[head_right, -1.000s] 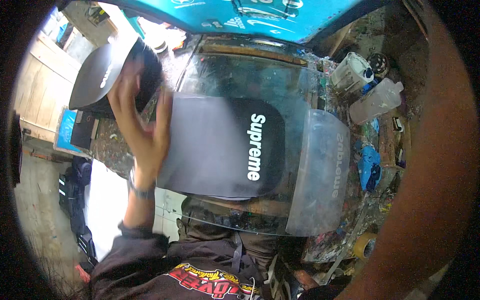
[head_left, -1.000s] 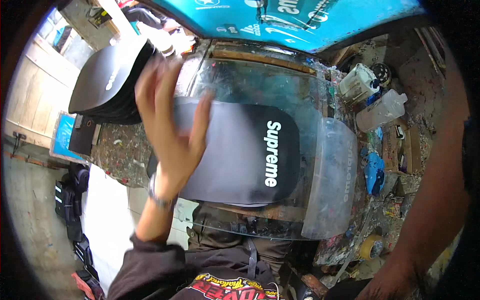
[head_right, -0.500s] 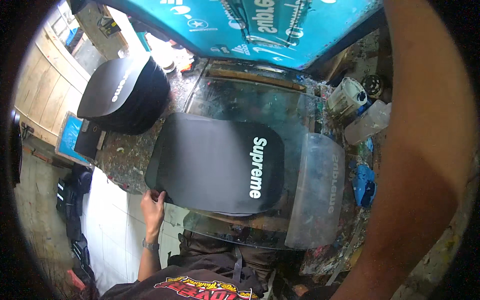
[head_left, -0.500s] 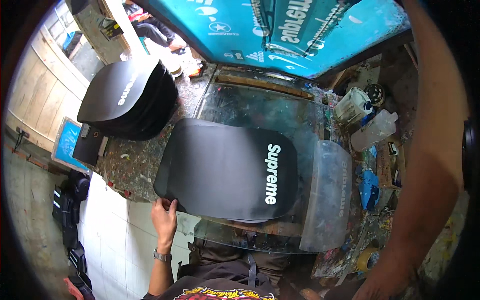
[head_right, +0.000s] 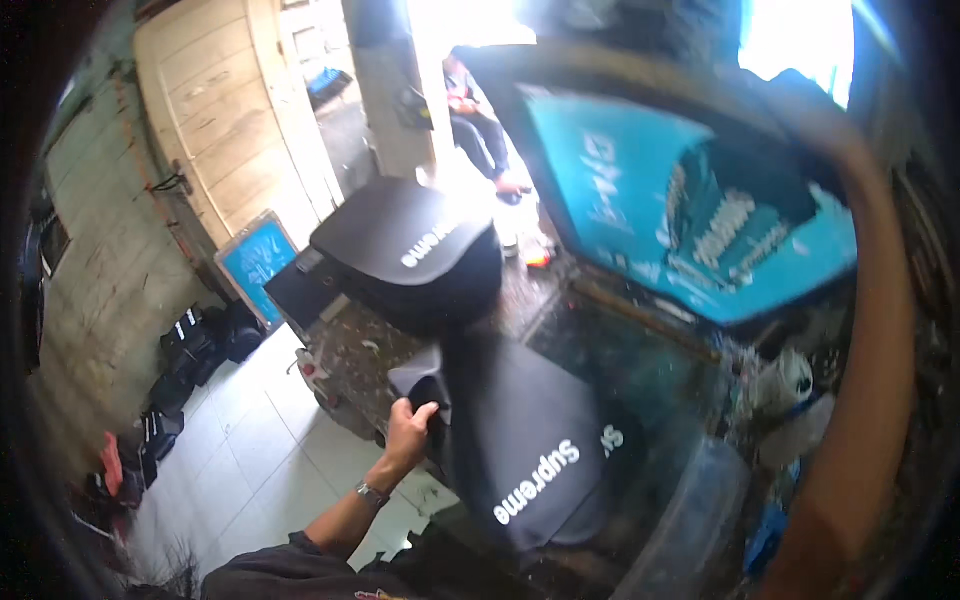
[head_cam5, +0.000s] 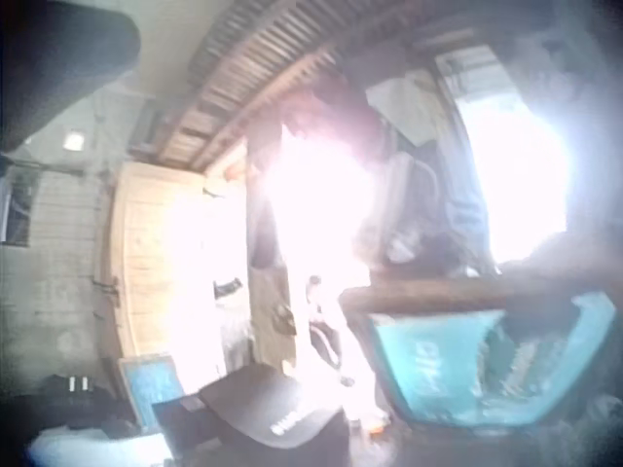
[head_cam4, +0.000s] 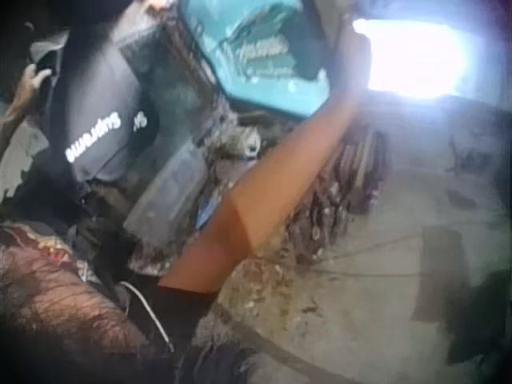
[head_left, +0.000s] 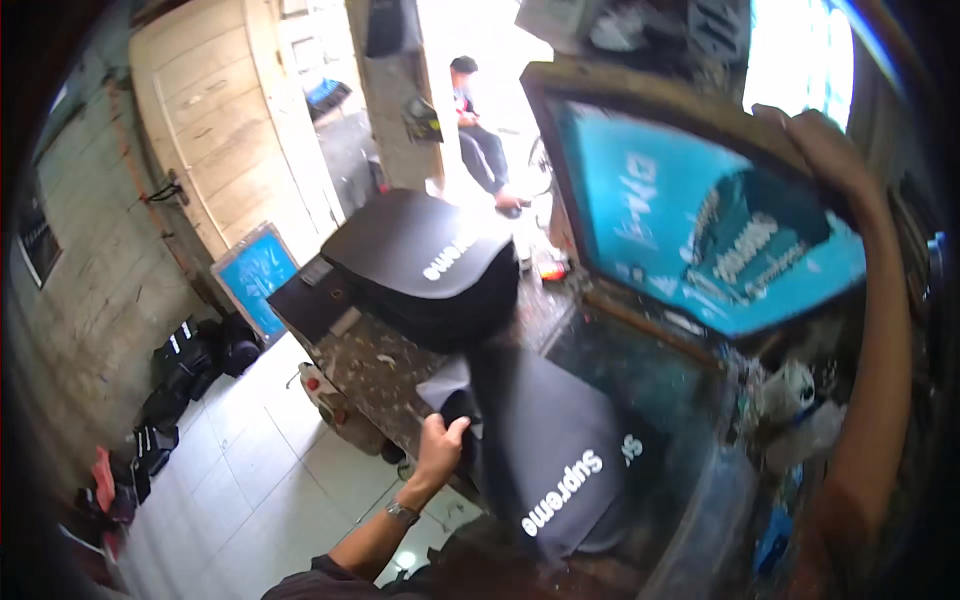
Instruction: The person screen-prints a logo onto black bags by applying white ink through a screen with a squeegee and then stacks the printed bags.
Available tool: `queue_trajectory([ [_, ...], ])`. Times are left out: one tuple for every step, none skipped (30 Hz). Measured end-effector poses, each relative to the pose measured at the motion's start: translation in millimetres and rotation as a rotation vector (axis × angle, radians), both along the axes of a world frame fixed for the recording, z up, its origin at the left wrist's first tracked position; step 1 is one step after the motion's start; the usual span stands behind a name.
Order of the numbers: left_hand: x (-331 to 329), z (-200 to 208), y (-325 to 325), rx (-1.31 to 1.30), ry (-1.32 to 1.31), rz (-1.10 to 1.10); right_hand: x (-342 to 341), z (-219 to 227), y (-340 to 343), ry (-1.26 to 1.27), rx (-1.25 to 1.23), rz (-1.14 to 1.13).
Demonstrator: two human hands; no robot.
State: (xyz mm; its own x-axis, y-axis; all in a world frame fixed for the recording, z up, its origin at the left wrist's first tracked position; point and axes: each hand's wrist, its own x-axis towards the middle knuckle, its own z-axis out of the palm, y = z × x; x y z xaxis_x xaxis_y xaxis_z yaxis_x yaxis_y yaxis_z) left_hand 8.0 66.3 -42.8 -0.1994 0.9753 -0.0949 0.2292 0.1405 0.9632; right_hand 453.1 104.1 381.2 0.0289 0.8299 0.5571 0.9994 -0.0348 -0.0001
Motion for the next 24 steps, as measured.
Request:
queue_trajectory([
  [13, 32, 10, 0.042, -0.181, -0.008, 5, 7, 8, 0.021, -0.034, -0.019],
  [23, 49, 32, 0.148, -0.237, -0.049, 14, 18, 9, 0.049, -0.068, -0.04],
  [27, 62, 59, 0.246, -0.297, -0.085, 15, 20, 15, 0.101, -0.107, -0.048],
  [44, 104, 75, 0.232, -0.444, -0.153, 23, 18, 17, 0.077, -0.103, -0.058],
  [52, 151, 89, 0.22, -0.577, -0.218, 32, 13, 19, 0.157, -0.097, -0.023],
  [31, 169, 123, 0.423, -0.253, -0.266, 26, 7, 24, 0.216, -0.089, 0.032],
  [8, 183, 158, 0.532, -0.046, -0.3, 20, 2, 26, 0.266, -0.083, 0.074],
  [-4, 194, 197, 0.653, 0.127, -0.335, 12, 3, 16, 0.28, -0.051, 0.05],
  [-27, 215, 223, 0.594, 0.057, -0.316, 6, 1, 14, 0.316, -0.018, 0.049],
  [-40, 232, 255, 0.54, -0.044, -0.314, 3, 5, 8, 0.307, -0.002, 0.026],
  [-58, 246, 283, 0.366, -0.277, -0.294, 3, 6, 4, 0.293, 0.029, -0.051],
  [-102, 249, 318, 0.342, -0.331, -0.26, -1, 6, 2, 0.292, 0.063, -0.105],
  [-158, 242, 352, 0.319, -0.372, -0.209, -7, 2, 5, 0.319, 0.073, -0.083],
  [-214, 225, 373, 0.436, -0.369, -0.072, -13, -4, 11, 0.363, 0.055, -0.011],
  [-247, 210, 383, 0.552, -0.38, 0.049, -13, -8, 17, 0.387, 0.048, 0.025],
  [-232, 186, 385, 0.539, -0.451, 0.089, -8, -6, 14, 0.383, 0.045, 0.012],
  [-215, 158, 381, 0.523, -0.526, 0.13, 1, -1, 9, 0.361, 0.073, -0.053],
  [-224, 137, 376, 0.439, -0.564, 0.131, 4, -1, 10, 0.356, 0.096, -0.087],
  [-242, 113, 371, 0.35, -0.596, 0.136, 5, -2, 11, 0.357, 0.09, -0.087],
  [-254, 85, 359, 0.308, -0.604, 0.207, 5, -2, 8, 0.335, 0.102, -0.053],
  [-268, 54, 342, 0.266, -0.608, 0.278, 6, -1, 7, 0.324, 0.103, -0.04],
  [-288, 19, 320, 0.416, -0.734, 0.178, 7, 0, 6, 0.318, 0.106, -0.023],
  [-309, -14, 297, 0.552, -0.867, 0.059, 9, 0, 9, 0.23, 0.122, 0.006],
  [-303, -10, 298, 0.539, -0.854, 0.051, 5, -1, 13, 0.197, 0.124, 0.013],
])
